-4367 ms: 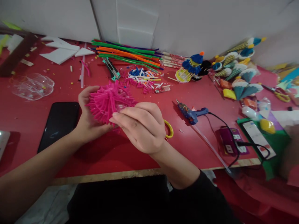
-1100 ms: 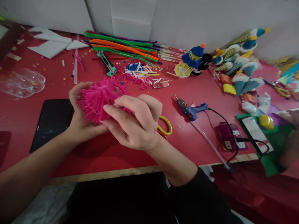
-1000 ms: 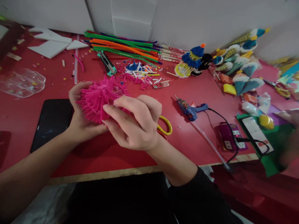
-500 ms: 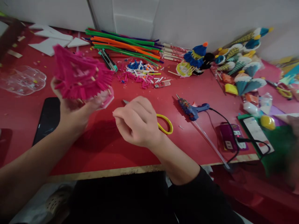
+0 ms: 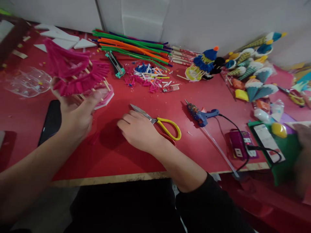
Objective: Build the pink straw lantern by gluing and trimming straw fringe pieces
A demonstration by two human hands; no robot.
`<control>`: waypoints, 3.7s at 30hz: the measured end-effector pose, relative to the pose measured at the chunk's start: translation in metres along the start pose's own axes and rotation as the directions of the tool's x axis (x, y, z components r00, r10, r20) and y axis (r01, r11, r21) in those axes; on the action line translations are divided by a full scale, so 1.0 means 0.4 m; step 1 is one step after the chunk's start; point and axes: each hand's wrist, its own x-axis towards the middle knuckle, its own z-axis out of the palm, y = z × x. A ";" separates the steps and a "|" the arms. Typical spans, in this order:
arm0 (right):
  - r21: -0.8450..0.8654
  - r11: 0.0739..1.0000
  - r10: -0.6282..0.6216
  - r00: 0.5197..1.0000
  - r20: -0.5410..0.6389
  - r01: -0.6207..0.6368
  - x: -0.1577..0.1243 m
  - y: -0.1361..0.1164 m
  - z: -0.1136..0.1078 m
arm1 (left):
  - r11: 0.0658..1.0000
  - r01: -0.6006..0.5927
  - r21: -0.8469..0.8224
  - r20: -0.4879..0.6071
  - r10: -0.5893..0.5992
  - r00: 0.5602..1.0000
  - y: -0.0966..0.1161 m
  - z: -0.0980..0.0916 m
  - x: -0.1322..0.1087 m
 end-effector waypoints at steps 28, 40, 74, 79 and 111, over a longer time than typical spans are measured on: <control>0.427 0.897 0.219 0.955 -0.200 -0.116 -0.006 0.007 -0.034 | 0.999 -0.046 -0.021 0.036 0.047 0.998 -0.004 0.006 0.000; -0.145 0.983 -0.135 0.983 -0.127 0.116 0.001 -0.068 0.057 | 0.998 -0.053 -0.030 0.110 0.056 0.992 -0.010 0.013 -0.011; 0.357 0.929 0.073 0.898 -0.433 0.096 -0.012 -0.047 0.004 | 0.973 -0.202 0.114 0.166 0.182 0.969 0.029 0.000 -0.002; 0.304 0.946 0.043 0.881 -0.471 0.116 -0.016 -0.039 -0.002 | 0.981 -0.162 0.110 0.176 0.141 0.974 0.038 0.003 -0.004; 0.156 0.906 0.402 0.915 -0.030 -0.393 -0.017 0.082 -0.098 | 0.999 -0.023 -0.045 0.090 0.027 0.996 -0.001 0.011 -0.007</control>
